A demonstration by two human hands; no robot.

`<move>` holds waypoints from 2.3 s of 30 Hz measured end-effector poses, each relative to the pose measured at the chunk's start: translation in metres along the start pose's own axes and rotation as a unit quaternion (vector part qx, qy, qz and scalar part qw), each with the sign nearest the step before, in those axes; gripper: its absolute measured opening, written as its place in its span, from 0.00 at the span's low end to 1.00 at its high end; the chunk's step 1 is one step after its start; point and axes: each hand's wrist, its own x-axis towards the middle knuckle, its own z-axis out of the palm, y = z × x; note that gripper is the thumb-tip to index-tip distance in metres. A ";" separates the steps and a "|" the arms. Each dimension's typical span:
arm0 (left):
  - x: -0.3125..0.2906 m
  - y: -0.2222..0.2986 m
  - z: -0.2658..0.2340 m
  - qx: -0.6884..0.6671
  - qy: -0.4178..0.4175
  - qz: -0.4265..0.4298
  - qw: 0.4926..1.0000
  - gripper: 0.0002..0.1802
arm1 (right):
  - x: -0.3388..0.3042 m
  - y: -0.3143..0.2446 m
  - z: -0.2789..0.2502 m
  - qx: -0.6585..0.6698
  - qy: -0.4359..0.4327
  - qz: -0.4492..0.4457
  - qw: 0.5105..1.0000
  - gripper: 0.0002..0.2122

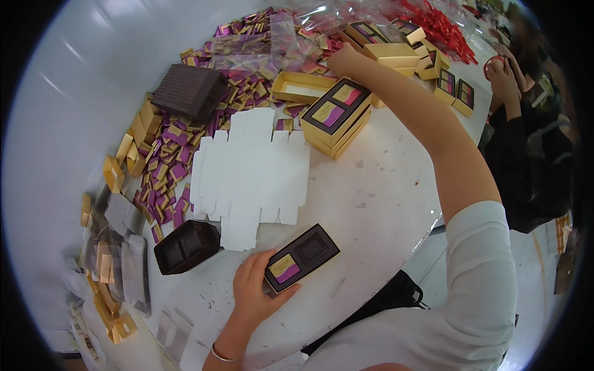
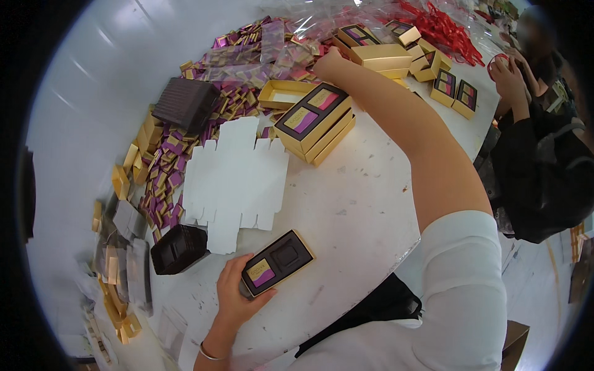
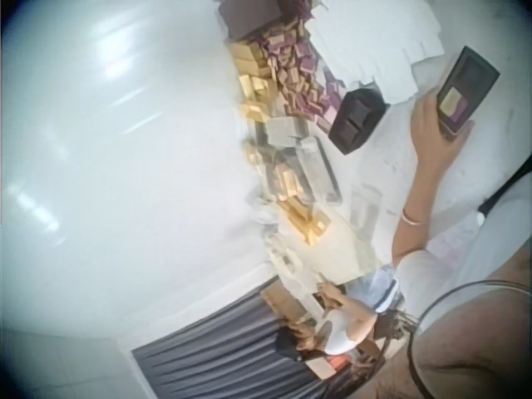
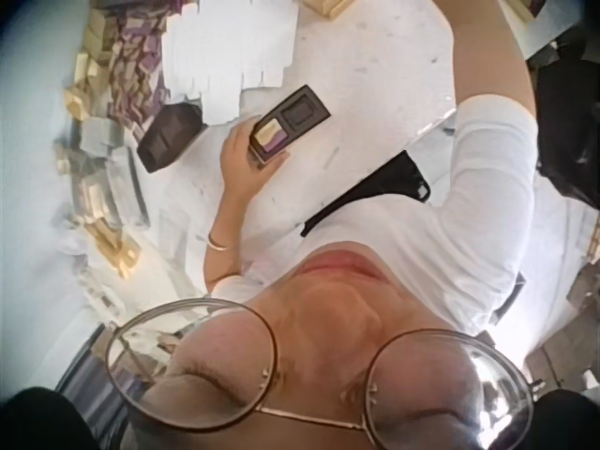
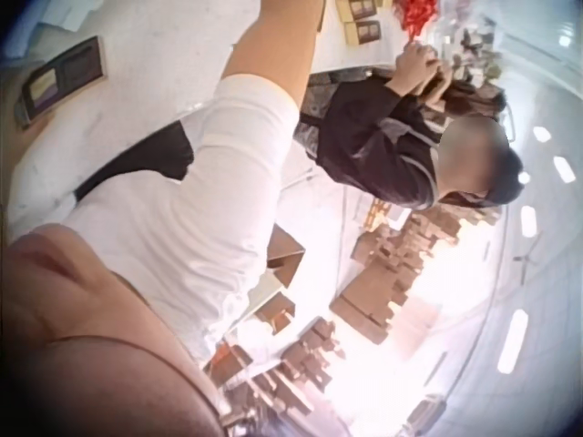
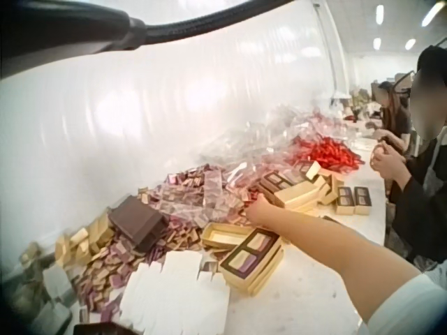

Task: The person repeatedly picks up small rectangular cosmetic compacts, opens them, places colored inserts into the trays, closes the lids, and stacks the finished units on the table. The process is continuous and repetitive throughout the clip.

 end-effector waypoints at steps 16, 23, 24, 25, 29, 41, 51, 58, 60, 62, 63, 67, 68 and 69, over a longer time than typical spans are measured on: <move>-0.003 0.002 0.006 0.024 0.033 0.015 0.999 0.37 | -0.213 -0.055 -0.078 0.838 0.215 -0.073 0.497 0.07; -0.009 0.006 0.007 0.039 0.058 0.016 0.997 0.37 | -0.276 -0.184 -0.054 0.819 0.076 -0.082 0.564 0.09; -0.009 0.005 0.008 0.047 0.069 0.028 0.996 0.37 | -0.276 -0.183 -0.055 0.759 0.108 -0.108 0.632 0.10; -0.009 0.005 0.008 0.044 0.066 0.027 0.996 0.37 | -0.276 -0.181 -0.056 0.693 0.140 -0.133 0.695 0.10; -0.009 0.003 0.008 0.040 0.062 0.024 0.997 0.37 | -0.284 -0.172 -0.053 0.511 0.283 -0.191 0.789 0.16; -0.011 0.006 0.009 0.031 0.049 0.021 0.998 0.36 | -0.262 -0.170 -0.033 0.768 0.035 -0.210 0.604 0.12; -0.010 0.002 0.013 0.026 0.064 0.027 0.997 0.36 | -0.275 -0.183 -0.032 0.785 0.045 -0.213 0.580 0.14; -0.020 0.007 0.005 0.038 0.116 0.139 0.983 0.37 | -0.305 -0.094 0.020 0.605 0.225 -0.135 0.752 0.20; -0.016 0.006 0.007 0.031 0.148 0.162 0.975 0.34 | -0.307 -0.032 0.059 0.564 0.302 -0.039 0.768 0.19; -0.012 0.007 0.008 0.033 0.174 0.174 0.969 0.30 | -0.303 -0.001 0.083 0.370 0.322 -0.016 0.871 0.19; -0.009 0.009 0.005 0.037 0.190 0.176 0.965 0.29 | -0.298 0.002 0.087 0.195 0.307 -0.030 0.931 0.18; -0.020 0.010 -0.042 0.110 0.277 0.181 0.937 0.20 | -0.289 -0.009 0.061 0.282 0.442 -0.014 0.851 0.19; -0.027 0.004 -0.058 0.132 0.317 0.174 0.923 0.16 | -0.286 -0.015 0.054 0.358 0.444 0.003 0.822 0.18; -0.034 -0.005 -0.078 0.152 0.352 0.174 0.907 0.13 | -0.288 -0.030 0.039 0.431 0.442 0.029 0.786 0.17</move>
